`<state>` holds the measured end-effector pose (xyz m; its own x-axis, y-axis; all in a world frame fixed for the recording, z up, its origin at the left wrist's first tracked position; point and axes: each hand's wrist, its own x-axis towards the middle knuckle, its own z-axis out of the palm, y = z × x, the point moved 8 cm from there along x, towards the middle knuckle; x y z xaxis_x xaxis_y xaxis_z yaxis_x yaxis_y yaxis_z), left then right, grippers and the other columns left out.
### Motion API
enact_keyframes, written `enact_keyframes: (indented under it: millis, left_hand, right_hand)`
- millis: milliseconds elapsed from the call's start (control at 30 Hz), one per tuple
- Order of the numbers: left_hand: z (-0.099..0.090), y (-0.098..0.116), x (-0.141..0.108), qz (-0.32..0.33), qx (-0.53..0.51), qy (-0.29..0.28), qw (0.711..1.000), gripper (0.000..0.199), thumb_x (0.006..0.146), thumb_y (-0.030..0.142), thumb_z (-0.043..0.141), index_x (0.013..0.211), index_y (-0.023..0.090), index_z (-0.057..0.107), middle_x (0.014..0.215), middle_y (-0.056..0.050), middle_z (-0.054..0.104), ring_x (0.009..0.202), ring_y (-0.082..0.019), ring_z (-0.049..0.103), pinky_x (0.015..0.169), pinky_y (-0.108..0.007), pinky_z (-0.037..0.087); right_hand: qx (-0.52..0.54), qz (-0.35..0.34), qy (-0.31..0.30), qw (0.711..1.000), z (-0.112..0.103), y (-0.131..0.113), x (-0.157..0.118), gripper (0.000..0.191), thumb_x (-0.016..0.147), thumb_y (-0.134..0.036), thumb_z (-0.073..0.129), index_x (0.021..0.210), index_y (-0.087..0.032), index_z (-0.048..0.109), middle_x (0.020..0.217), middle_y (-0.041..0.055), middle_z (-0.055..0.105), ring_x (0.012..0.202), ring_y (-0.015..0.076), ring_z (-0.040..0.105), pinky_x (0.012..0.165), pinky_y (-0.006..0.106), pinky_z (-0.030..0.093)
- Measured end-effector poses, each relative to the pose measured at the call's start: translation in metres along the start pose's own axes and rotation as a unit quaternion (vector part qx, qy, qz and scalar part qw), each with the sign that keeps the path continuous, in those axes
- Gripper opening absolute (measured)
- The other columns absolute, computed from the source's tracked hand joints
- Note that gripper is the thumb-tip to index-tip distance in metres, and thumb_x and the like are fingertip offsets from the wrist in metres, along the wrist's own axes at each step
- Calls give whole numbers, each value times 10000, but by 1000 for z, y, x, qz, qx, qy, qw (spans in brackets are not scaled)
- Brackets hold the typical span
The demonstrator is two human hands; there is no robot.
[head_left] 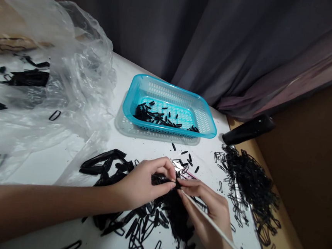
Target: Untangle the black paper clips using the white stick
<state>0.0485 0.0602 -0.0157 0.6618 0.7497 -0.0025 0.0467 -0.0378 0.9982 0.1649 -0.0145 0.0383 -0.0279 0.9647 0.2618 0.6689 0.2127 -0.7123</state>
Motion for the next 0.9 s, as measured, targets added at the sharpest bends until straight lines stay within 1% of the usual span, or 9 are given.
enact_keyframes:
  millis: [167, 300, 467, 600, 700, 767, 833, 900]
  left_hand:
    - [0, 0, 0, -4, 0, 3, 1000, 80, 802, 156, 640, 804, 199, 573, 784, 32, 667, 789, -143, 645, 886, -309, 484]
    - [-1, -3, 0, -17, -7, 7, 1000, 82, 804, 184, 653, 806, 199, 573, 783, 34, 672, 794, -144, 645, 875, -304, 484]
    - [-1, -2, 1, -13, -8, 7, 1000, 86, 806, 183, 655, 804, 200, 571, 790, 37, 673, 800, -139, 642, 865, -291, 481]
    - [-1, -1, 2, -5, -9, 6, 1000, 84, 814, 177, 653, 808, 202, 572, 798, 40, 675, 799, -131, 640, 844, -271, 482]
    - [-1, -1, 1, 3, -9, 7, 1000, 83, 820, 176, 652, 815, 204, 574, 809, 42, 674, 792, -126, 637, 816, -255, 485]
    - [-1, 0, 0, 8, -10, 7, 1000, 83, 823, 171, 650, 815, 204, 575, 809, 42, 672, 788, -123, 635, 801, -246, 486]
    - [0, 2, -1, 15, -10, 7, 1000, 86, 824, 159, 646, 807, 202, 574, 801, 44, 668, 781, -119, 631, 787, -236, 485]
    - [0, 4, -1, 24, -9, 8, 1000, 94, 821, 140, 642, 796, 199, 573, 793, 46, 664, 776, -113, 628, 779, -224, 482]
  right_hand:
    - [-31, -35, 12, 999, 2, -4, -2, 123, 873, -107, 610, 856, -218, 660, 993, 51, 755, 937, 199, 716, 897, 345, 570]
    - [-42, -66, 21, 997, 3, -6, -5, 159, 871, -60, 592, 893, -209, 644, 1036, 56, 746, 953, 189, 710, 939, 333, 550]
    - [-51, -76, 30, 995, 2, -7, -6, 170, 871, -46, 589, 912, -204, 634, 1054, 63, 741, 1013, 187, 698, 908, 284, 554]
    - [-53, -75, 34, 995, 1, -10, -5, 168, 879, -56, 584, 917, -206, 649, 1039, 61, 746, 997, 190, 706, 895, 285, 557]
    - [-46, -58, 45, 996, 1, -9, -5, 193, 891, -75, 577, 979, -219, 670, 1022, 50, 753, 1002, 193, 706, 869, 278, 564]
    - [-35, -34, 62, 997, -1, -6, -6, 202, 894, -96, 584, 1008, -232, 681, 1006, 38, 758, 982, 186, 712, 844, 264, 568]
    - [-17, -3, 79, 997, -2, -1, -7, 168, 892, -126, 601, 974, -243, 690, 993, 23, 762, 936, 172, 720, 834, 255, 567]
    - [7, 37, 87, 996, -2, 5, -9, 116, 891, -162, 617, 901, -249, 694, 992, 11, 765, 916, 164, 723, 832, 248, 566]
